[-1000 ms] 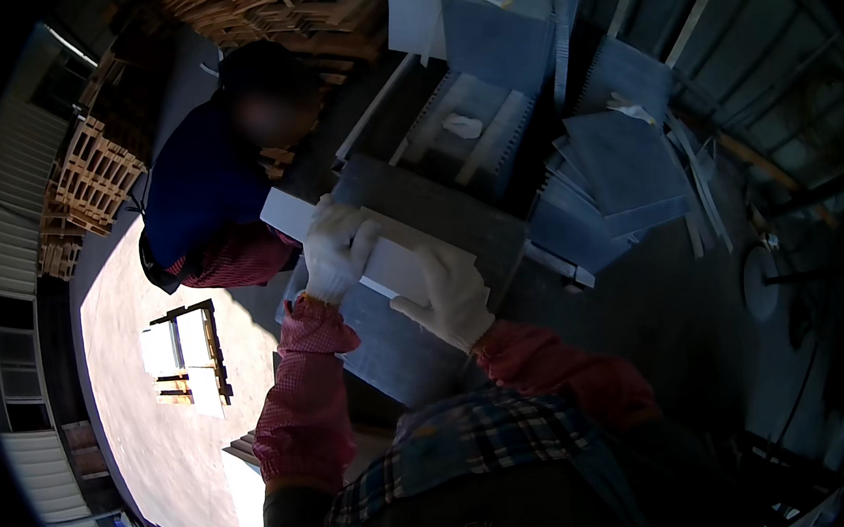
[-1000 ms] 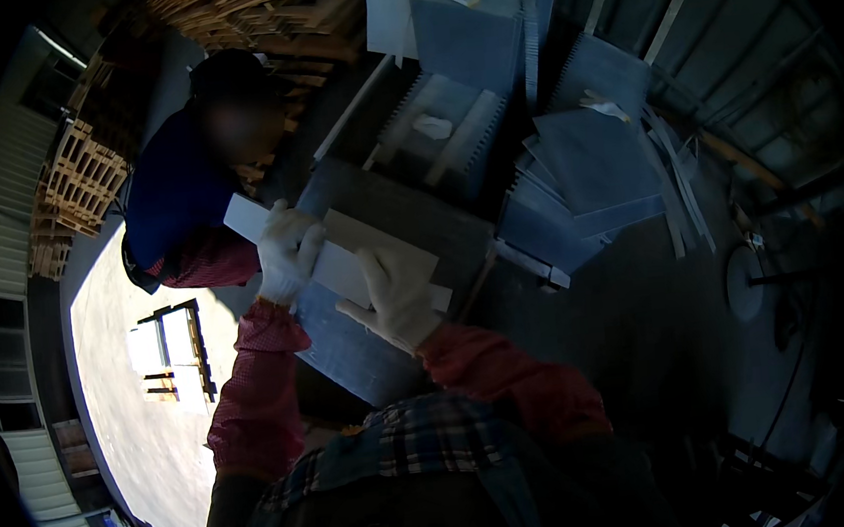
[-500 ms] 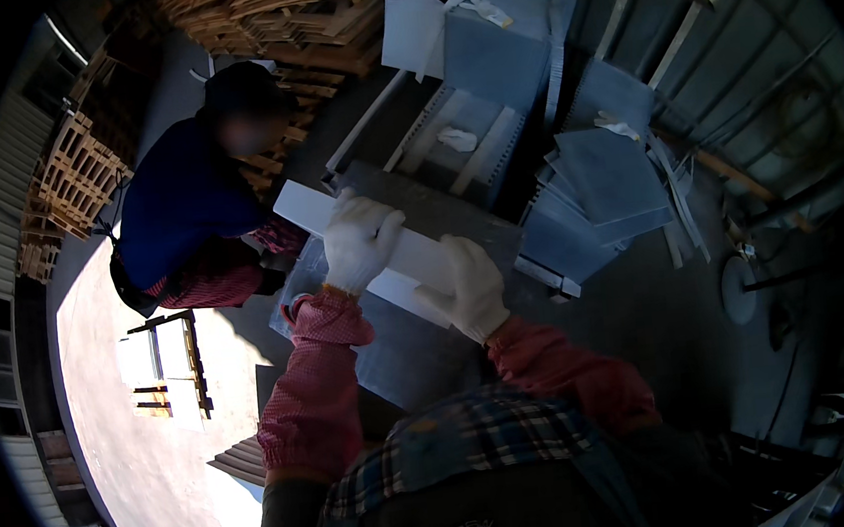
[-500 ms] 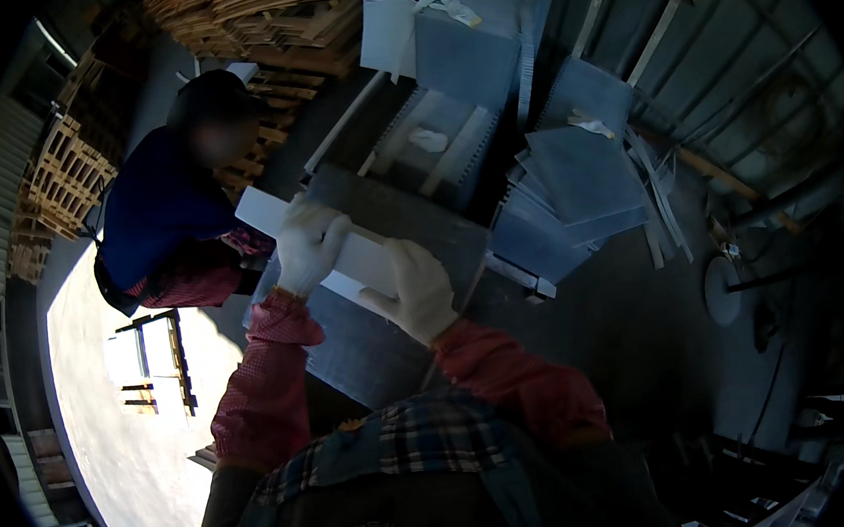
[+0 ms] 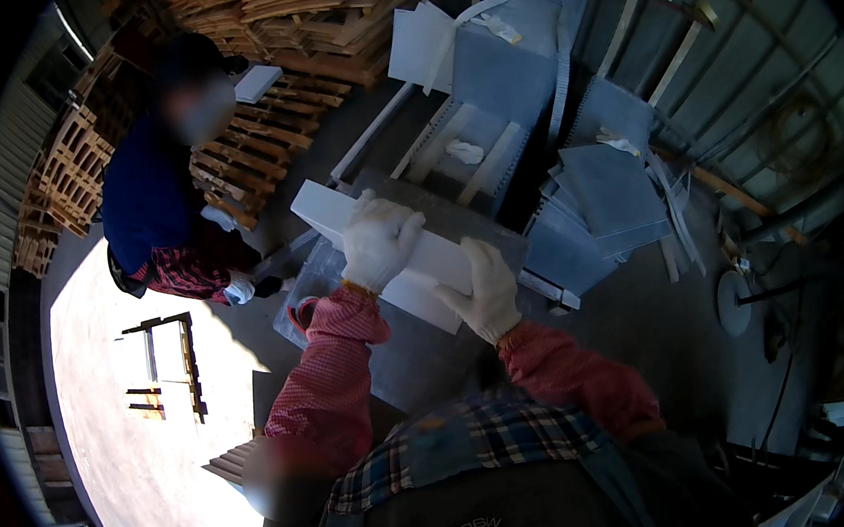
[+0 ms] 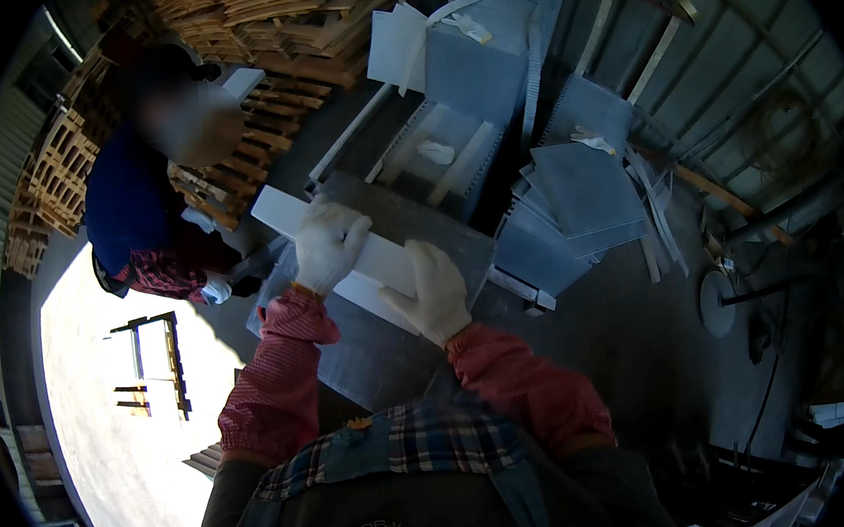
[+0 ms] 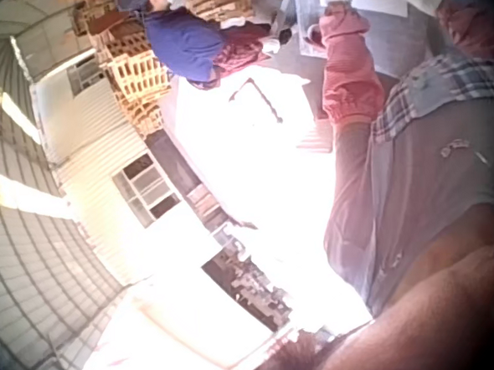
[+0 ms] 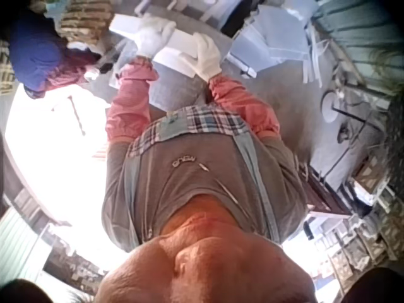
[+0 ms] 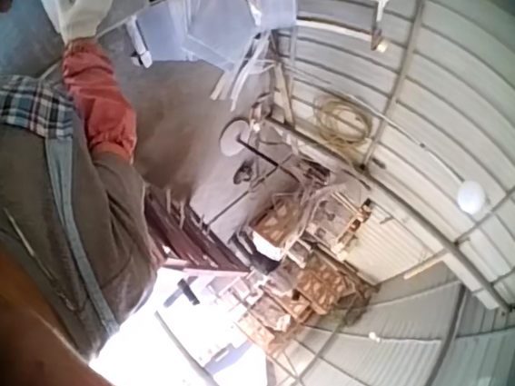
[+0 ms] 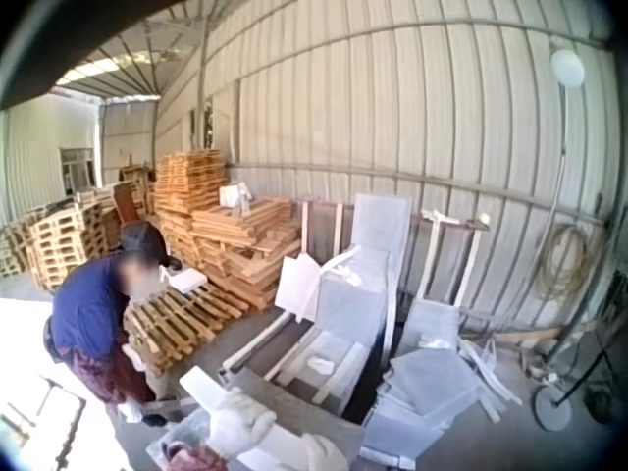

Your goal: The person wraps flat gray boards in plastic film and places them into cardboard boxes. A coworker assists by taping the boards together and handing them over. The person also stacks wrapped boards and continues wrapping additional boards throughout the clip.

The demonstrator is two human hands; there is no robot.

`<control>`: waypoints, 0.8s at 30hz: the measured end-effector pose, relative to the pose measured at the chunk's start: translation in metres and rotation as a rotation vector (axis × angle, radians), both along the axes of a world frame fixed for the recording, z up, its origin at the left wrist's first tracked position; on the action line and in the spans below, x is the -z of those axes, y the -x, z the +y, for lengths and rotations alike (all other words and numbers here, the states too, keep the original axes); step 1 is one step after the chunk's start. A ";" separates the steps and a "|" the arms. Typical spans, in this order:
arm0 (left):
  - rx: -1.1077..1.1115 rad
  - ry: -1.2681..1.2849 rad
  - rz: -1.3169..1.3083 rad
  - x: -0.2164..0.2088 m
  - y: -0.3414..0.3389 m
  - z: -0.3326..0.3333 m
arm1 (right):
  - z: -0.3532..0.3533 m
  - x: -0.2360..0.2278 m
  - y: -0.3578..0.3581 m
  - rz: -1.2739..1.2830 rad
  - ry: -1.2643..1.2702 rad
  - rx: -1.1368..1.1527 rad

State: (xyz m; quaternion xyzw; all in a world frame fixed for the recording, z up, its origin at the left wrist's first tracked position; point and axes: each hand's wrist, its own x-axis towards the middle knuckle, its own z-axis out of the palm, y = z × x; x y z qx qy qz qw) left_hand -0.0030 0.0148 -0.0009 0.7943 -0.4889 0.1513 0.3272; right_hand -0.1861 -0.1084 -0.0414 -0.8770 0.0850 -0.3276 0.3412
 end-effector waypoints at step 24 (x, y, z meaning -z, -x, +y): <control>0.023 0.080 -0.076 -0.005 0.001 -0.006 | -0.001 -0.034 0.013 -0.087 0.118 0.038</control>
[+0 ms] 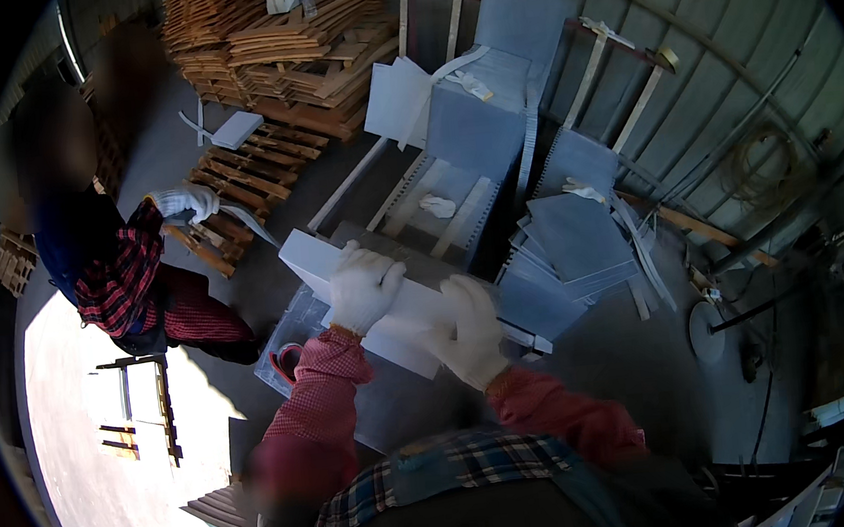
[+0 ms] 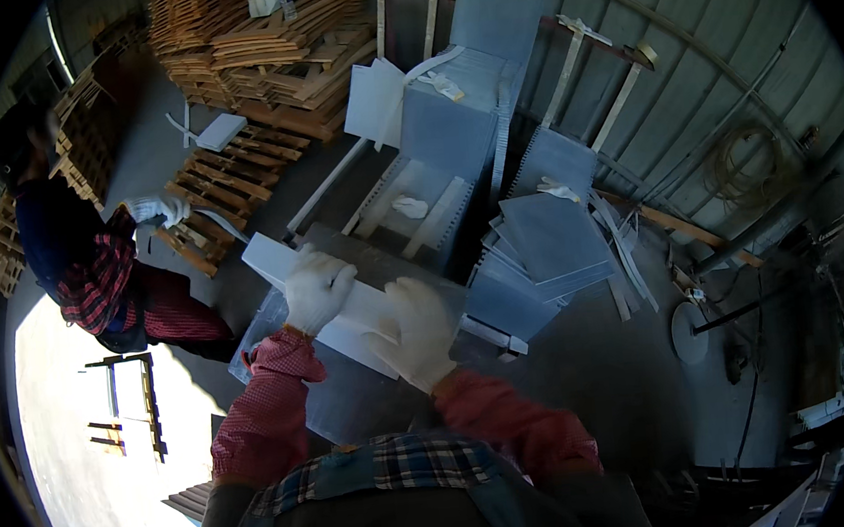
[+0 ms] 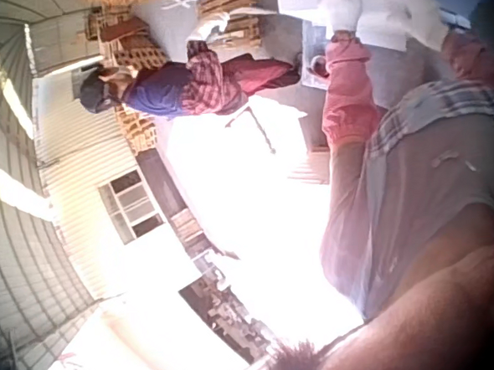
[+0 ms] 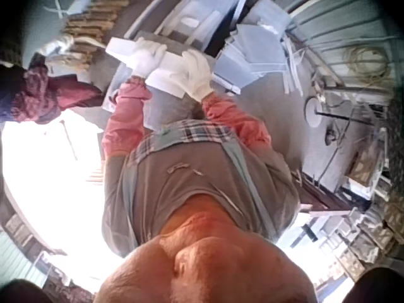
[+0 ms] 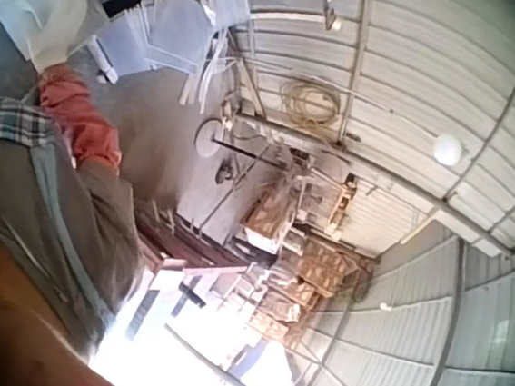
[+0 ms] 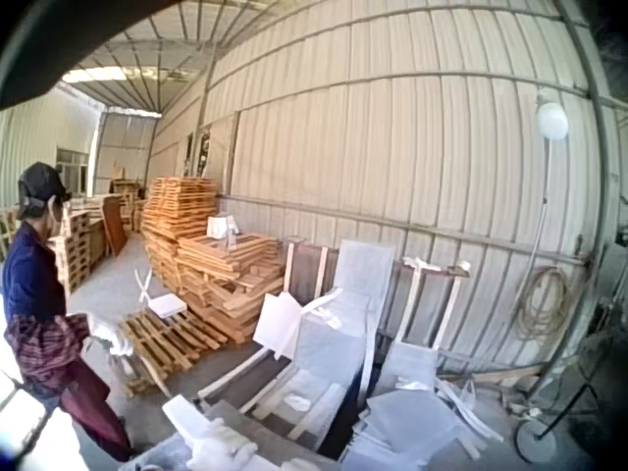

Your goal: The person wraps flat gray boards in plastic film and places them into cardboard boxes. A coworker assists by taping the boards together and handing them over. The person also stacks wrapped boards and continues wrapping additional boards throughout the clip.

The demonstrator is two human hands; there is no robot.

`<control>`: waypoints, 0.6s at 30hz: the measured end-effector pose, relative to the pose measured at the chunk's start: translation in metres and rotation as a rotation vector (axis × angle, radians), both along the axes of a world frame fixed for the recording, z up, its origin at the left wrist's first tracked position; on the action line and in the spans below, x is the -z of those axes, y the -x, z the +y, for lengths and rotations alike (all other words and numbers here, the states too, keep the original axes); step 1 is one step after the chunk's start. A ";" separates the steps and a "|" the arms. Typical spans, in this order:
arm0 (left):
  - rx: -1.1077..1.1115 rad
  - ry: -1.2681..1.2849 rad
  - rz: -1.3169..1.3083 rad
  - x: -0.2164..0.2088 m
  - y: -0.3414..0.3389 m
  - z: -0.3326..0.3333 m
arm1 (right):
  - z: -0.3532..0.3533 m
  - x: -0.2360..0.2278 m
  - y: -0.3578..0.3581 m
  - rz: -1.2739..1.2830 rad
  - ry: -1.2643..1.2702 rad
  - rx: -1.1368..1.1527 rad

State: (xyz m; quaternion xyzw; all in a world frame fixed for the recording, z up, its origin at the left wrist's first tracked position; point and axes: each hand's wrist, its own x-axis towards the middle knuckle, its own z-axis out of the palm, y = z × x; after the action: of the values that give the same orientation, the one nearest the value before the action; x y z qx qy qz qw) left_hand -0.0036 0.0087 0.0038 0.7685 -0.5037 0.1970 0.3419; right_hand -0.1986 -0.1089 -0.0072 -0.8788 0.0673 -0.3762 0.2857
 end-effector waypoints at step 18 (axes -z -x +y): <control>0.043 -0.063 0.066 0.016 0.006 -0.004 | 0.102 -0.239 -0.004 -0.362 -0.458 -1.186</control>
State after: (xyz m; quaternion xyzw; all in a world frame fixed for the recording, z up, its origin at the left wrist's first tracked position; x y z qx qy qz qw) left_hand -0.0095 0.0047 -0.0126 0.7740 -0.5146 0.1479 0.3381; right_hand -0.1951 -0.0067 0.2318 -0.6069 -0.3990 -0.2730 0.6309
